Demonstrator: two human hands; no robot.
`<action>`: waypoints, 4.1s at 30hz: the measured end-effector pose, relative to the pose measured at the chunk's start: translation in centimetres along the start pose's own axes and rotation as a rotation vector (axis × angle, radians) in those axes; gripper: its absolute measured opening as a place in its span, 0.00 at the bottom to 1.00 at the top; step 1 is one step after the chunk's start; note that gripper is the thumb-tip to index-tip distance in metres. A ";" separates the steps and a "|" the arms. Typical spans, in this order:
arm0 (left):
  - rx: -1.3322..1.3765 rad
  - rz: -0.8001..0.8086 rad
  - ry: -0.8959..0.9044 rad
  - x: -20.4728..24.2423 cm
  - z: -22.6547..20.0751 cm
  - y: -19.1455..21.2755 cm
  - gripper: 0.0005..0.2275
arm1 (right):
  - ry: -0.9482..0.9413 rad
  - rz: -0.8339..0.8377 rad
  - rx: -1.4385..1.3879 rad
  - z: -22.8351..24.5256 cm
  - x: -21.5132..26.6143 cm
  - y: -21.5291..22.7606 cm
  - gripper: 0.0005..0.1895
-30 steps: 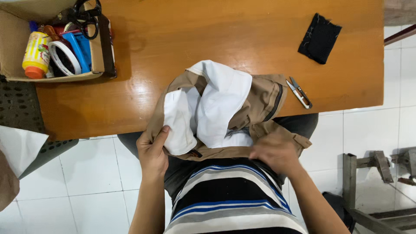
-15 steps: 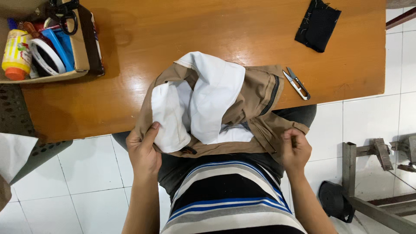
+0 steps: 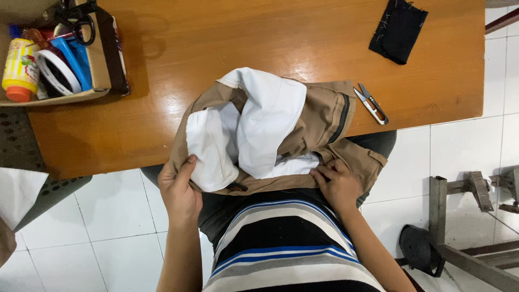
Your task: The person is using a handheld thread cutter to trim loose threads from the waistband and internal lining of tan trousers.
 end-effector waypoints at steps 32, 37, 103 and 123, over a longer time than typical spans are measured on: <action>0.098 -0.076 0.044 -0.2 0.5 0.3 0.07 | 0.360 0.148 0.035 1.5 0.7 -1.8 0.07; 0.100 -0.083 0.054 0.1 -0.5 -0.4 0.08 | 0.192 0.159 -0.273 0.3 0.4 -1.0 0.03; 1.007 0.217 0.235 8.2 1.0 -1.8 0.24 | -0.503 0.050 -1.630 5.6 -3.5 7.3 0.21; 0.836 0.583 0.057 9.1 -2.4 -7.0 0.30 | 0.184 -0.205 -0.941 4.2 -7.8 16.1 0.06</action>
Point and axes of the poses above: each hand's wrist, its own x-axis away from the middle knuckle, its own y-axis out of the back of the hand, z = x × y, the point moved 10 cm from there along -x, towards the middle knuckle, and after that the axes turned 4 degrees about z, right-handed, at the moved point
